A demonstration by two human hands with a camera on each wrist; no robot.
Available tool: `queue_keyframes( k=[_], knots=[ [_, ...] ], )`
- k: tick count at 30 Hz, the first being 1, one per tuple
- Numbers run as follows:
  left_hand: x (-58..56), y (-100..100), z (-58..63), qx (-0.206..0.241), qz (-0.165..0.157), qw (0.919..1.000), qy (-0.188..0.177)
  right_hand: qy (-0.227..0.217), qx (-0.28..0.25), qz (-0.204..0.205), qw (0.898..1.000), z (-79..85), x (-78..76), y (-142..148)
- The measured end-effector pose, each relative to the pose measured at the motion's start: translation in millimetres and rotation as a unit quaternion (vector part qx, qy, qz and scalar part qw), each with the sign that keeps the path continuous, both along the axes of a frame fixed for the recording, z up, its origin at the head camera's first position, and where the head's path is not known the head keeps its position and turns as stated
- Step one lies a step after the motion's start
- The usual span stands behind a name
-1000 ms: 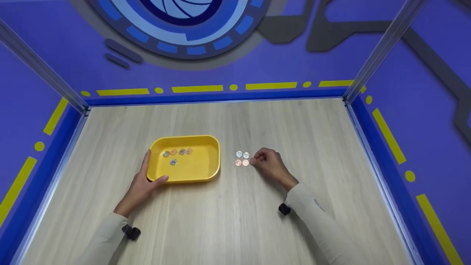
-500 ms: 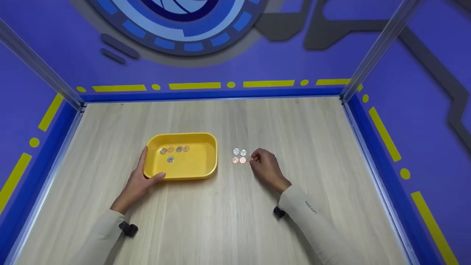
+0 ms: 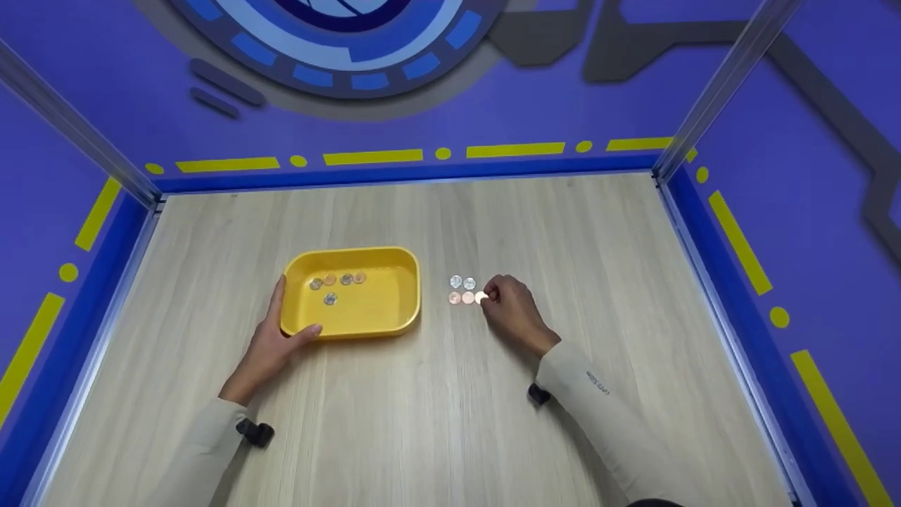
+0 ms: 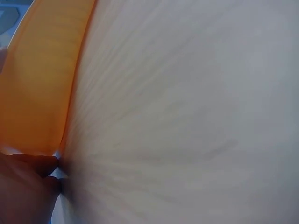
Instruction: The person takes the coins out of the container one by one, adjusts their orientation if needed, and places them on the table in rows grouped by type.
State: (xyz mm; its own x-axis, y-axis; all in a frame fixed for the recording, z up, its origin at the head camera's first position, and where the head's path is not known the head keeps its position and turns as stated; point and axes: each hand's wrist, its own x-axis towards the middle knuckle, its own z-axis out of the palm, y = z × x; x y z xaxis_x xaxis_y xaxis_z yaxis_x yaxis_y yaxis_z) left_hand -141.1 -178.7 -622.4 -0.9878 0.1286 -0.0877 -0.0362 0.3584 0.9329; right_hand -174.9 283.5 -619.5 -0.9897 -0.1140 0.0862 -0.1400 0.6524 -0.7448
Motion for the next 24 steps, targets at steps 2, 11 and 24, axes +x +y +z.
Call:
queue_keyframes(
  k=[2,11,24],
  knots=[
    [-0.6,0,0.2,0.002,0.002,1.0,0.001,0.003,0.004,0.007,1.0,0.6,-0.8,1],
    [-1.3,-3,-0.4,-0.014,0.001,0.9999,0.004,0.017,0.004,0.016,1.0,0.1,0.2,2],
    [-1.4,2,0.7,0.003,0.001,1.0,-0.007,-0.039,-0.069,0.009,0.997,14.4,-0.9,1]
  ],
)
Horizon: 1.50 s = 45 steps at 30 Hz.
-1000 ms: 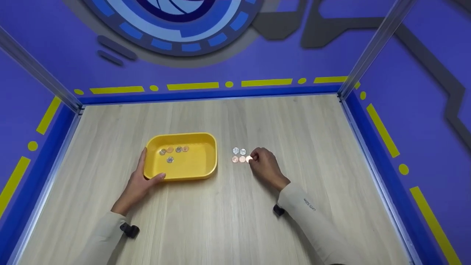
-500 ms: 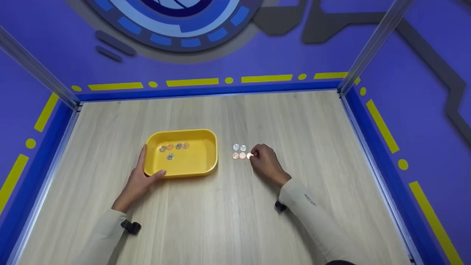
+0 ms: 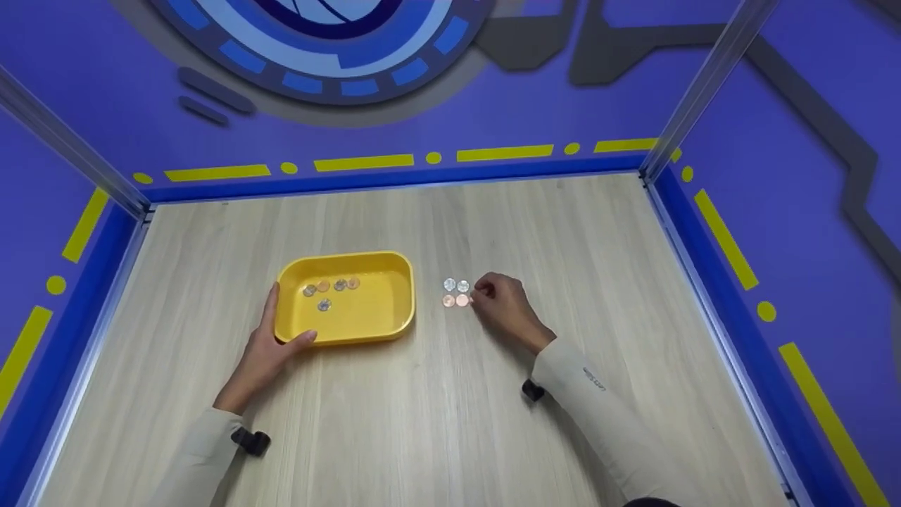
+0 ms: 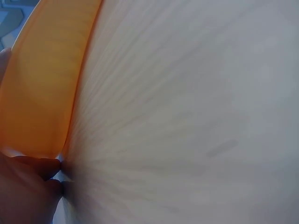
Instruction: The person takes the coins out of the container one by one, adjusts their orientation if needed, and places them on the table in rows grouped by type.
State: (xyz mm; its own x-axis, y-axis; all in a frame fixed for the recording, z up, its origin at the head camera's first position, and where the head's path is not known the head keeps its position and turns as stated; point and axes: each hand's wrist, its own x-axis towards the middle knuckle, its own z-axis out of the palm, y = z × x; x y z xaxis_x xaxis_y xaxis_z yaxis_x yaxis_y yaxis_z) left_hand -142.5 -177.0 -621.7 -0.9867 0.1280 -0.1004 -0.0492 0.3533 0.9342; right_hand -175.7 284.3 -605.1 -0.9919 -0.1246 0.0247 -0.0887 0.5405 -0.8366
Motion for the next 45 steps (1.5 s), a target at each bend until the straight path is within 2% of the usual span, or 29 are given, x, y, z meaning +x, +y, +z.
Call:
queue_keyframes(
  k=[4,7,11,19,27,37,45],
  knots=[
    [1.2,0,-0.4,-0.002,0.002,1.0,-0.002,-0.007,-0.021,0.008,1.0,11.1,-5.5,-10],
    [1.4,0,-0.1,-0.005,0.005,1.0,-0.004,0.006,-0.024,0.017,1.0,20.6,-11.8,-19],
    [1.1,0,-0.2,-0.008,0.007,0.9999,-0.004,0.018,-0.016,0.032,0.999,32.0,-19.8,-33],
    [0.1,2,-0.7,-0.001,0.005,1.0,0.004,0.015,-0.011,0.077,0.997,47.6,-34.0,-62],
    [0.2,1,-2.6,-0.001,0.005,0.9998,0.018,0.019,0.0,0.113,0.993,54.1,-46.0,-90],
    [0.4,0,-2.1,-0.003,0.012,0.9998,0.016,0.013,0.002,0.145,0.989,60.3,-56.0,-120],
    [-0.1,4,-0.9,-0.012,0.017,0.9997,0.008,-0.003,0.047,0.182,0.982,59.8,-64.9,-139]
  ],
)
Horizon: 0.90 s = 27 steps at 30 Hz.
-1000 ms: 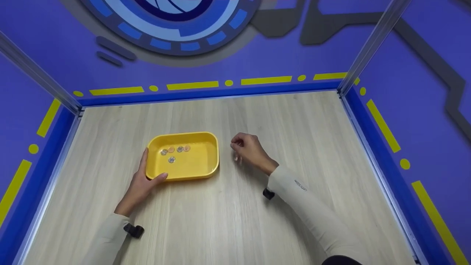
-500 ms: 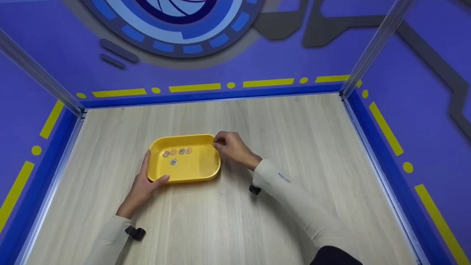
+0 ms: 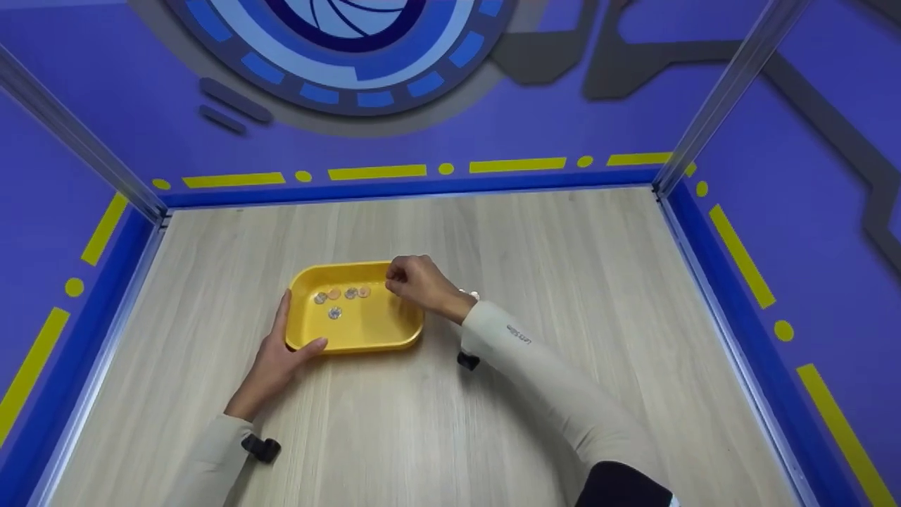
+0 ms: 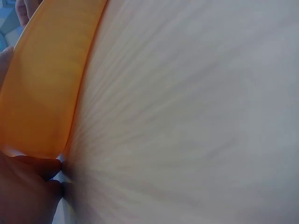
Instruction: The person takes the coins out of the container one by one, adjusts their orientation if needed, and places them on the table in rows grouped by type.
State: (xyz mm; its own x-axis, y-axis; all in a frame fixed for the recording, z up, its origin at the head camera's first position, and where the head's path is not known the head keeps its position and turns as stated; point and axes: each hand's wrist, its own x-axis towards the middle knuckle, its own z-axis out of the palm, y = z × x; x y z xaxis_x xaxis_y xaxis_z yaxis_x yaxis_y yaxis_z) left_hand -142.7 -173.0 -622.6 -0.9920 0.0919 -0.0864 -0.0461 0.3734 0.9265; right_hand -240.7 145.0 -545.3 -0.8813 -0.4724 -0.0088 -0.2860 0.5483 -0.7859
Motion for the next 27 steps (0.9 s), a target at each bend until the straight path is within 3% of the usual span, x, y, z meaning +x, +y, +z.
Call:
queue_keyframes(
  k=[12,27],
  knots=[
    [-3.0,3,0.6,0.001,-0.004,1.0,-0.001,0.04,0.033,0.051,0.997,-7.0,-17.2,-21],
    [-0.6,1,0.6,0.008,0.003,0.9999,-0.01,-0.011,0.102,0.079,0.992,-25.5,-29.8,-54]
  ],
)
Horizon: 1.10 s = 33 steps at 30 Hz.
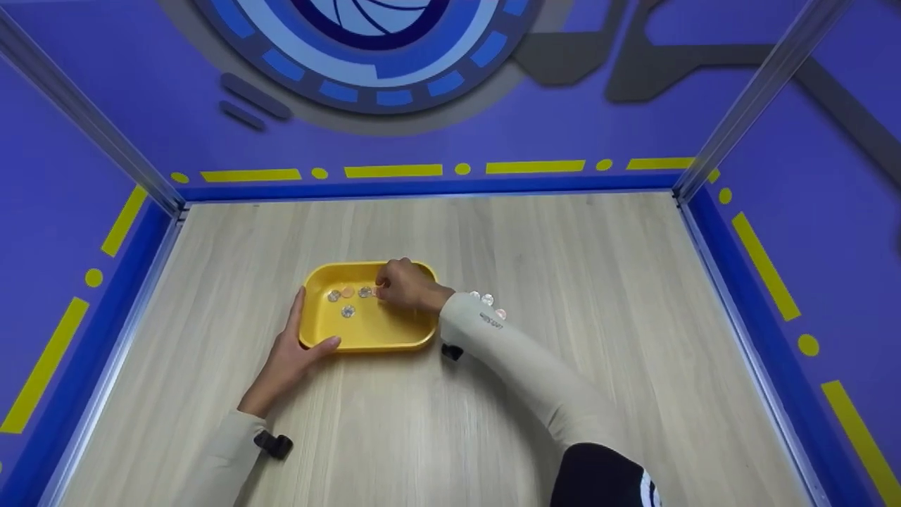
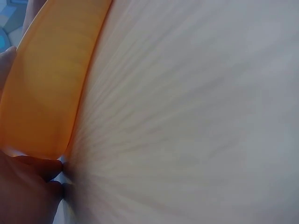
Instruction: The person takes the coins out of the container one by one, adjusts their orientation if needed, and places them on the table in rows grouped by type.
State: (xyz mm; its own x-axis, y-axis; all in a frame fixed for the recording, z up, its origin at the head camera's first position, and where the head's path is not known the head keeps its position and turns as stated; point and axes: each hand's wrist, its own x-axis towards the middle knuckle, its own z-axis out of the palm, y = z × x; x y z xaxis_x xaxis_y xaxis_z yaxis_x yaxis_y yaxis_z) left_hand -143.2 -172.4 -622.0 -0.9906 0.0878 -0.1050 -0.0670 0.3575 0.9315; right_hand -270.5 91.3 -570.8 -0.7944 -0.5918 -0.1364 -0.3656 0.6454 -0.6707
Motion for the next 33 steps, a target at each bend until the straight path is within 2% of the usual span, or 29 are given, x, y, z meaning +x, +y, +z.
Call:
queue_keyframes(
  k=[7,12,15,21,29,33],
  knots=[
    [0.2,0,-0.5,0.005,0.002,1.0,0.006,0.005,-0.009,0.032,0.999,-6.5,1.0,-3],
    [-0.2,-1,-0.9,0.002,-0.006,0.9998,0.018,0.006,-0.012,0.06,0.998,-4.7,2.3,-2],
    [-0.1,-1,-0.4,0.001,-0.007,0.9997,0.021,-0.012,-0.008,0.071,0.997,-1.4,0.3,-2],
    [0.9,-1,0.2,-0.002,-0.008,0.9998,0.019,-0.058,0.009,0.06,0.996,7.1,-6.9,-6],
    [0.8,-2,-1.7,0.0,-0.008,0.9997,0.023,-0.028,0.043,0.108,0.993,18.7,-13.3,-20],
    [0.8,-2,-2.3,0.004,-0.009,0.9998,0.018,-0.012,0.09,0.128,0.988,20.9,-13.5,-25]
  ],
)
